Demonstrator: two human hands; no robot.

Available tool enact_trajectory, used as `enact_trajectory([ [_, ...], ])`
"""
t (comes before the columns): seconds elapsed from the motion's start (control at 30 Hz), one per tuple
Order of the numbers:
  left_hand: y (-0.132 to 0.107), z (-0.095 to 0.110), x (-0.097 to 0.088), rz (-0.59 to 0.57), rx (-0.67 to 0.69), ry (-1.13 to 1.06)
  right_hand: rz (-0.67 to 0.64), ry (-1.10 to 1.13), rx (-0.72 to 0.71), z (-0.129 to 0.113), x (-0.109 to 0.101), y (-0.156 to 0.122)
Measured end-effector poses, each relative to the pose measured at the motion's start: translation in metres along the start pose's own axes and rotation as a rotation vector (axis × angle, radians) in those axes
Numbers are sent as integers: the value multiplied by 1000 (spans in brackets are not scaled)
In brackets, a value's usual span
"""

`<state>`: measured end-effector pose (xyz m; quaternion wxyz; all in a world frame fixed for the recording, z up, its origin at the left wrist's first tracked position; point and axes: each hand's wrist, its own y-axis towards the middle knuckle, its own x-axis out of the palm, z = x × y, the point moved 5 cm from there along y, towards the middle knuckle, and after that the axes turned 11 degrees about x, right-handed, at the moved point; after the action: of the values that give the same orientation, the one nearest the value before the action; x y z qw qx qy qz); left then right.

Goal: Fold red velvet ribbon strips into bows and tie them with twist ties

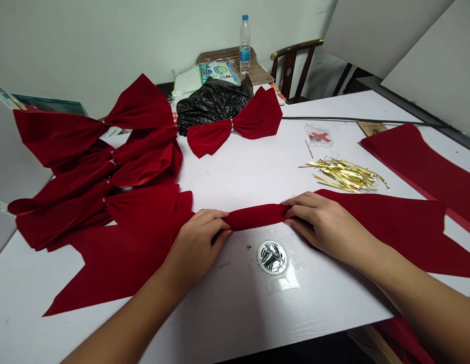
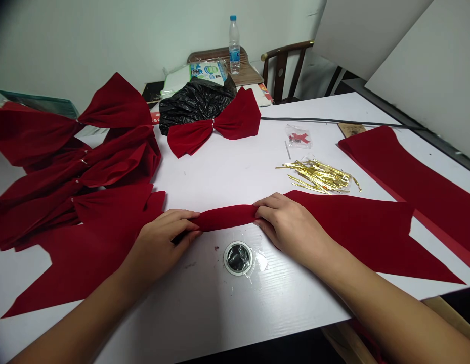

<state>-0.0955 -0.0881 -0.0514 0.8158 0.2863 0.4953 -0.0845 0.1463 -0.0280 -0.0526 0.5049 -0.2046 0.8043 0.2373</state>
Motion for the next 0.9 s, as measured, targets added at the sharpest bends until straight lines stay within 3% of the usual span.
enact_trajectory([
  [0.67,-8,3,-2,213,13,-57,56,108,9,11,-2,-2],
  [0.9,-10,-1,-1,261,-114,-204,82,149,23,12,-6,0],
])
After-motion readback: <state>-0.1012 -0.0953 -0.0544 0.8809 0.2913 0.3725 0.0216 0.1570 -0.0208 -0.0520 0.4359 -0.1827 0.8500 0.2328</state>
